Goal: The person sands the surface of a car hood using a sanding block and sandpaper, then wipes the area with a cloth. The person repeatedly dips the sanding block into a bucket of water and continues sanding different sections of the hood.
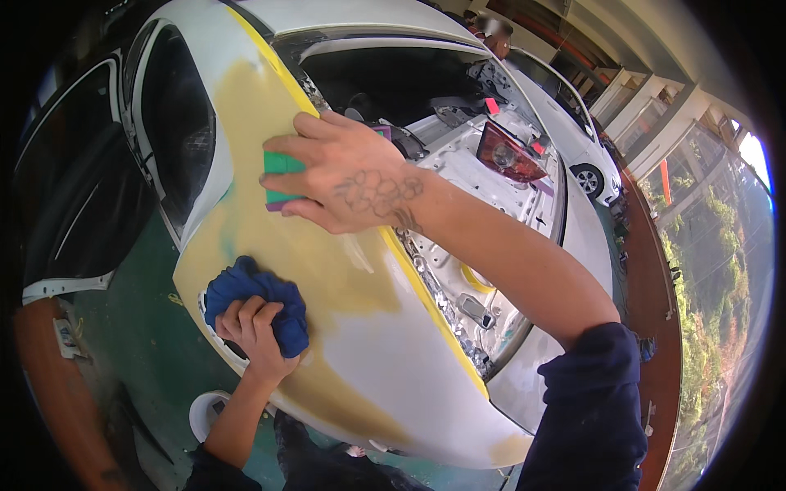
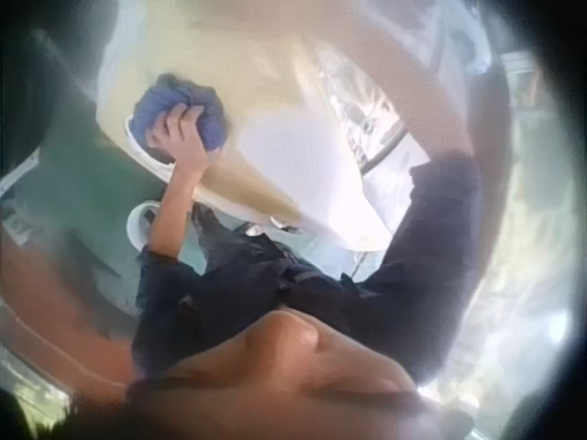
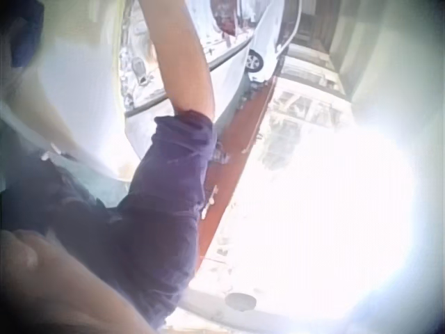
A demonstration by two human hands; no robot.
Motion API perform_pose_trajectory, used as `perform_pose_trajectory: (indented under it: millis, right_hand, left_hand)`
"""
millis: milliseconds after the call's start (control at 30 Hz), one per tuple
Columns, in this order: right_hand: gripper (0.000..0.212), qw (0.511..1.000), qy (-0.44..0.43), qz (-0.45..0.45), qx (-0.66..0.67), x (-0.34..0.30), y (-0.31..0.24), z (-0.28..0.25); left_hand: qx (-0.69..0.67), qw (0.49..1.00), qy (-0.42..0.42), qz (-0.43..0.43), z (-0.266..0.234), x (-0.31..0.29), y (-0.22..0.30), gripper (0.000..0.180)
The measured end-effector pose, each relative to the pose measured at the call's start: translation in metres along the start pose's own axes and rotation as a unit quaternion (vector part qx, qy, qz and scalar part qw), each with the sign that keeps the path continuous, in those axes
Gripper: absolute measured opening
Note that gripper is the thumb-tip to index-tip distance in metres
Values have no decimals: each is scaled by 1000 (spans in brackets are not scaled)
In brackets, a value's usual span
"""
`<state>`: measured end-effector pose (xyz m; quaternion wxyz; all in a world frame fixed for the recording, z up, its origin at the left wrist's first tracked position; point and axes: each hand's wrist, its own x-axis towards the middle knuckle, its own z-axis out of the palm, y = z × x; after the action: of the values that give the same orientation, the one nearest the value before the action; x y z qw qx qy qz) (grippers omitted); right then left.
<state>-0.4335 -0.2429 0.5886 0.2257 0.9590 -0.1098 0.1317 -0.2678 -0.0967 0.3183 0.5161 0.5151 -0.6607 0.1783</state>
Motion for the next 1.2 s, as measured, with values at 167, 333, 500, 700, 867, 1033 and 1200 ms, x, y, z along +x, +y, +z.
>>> perform_pose_trajectory:
  millis: [167, 333, 500, 700, 867, 1033, 1200]
  right_hand:
    - [36, 999, 1, 12, 33, -20, -34, 0]
    - [48, 994, -47, 15, 93, -90, -91, -20]
    - [36, 999, 15, -2, 42, -4, -13, 5]
    - [38, 995, 0, 36, 91, -47, -64, -7]
    - [43, 996, -35, 11, 87, -52, -57, -17]
    - [35, 997, 32, 73, 6, 50, 50, 20]
    - [40, 997, -19, 22, 78, -11, -33, -7]
  left_hand:
    - [23, 1000, 18, 11, -9, -8, -20, 53]
    - [42, 998, 42, -11, -10, -7, -14, 42]
    - [20, 999, 46, 2, 5, -9, -7, 42]
    - [22, 999, 40, 6, -10, -11, -24, 47]
    - [38, 999, 35, -4, -11, -11, -19, 49]
    - [5, 999, 41, 19, 10, -12, -10, 43]
    - [34, 998, 48, 15, -7, -18, -28, 39]
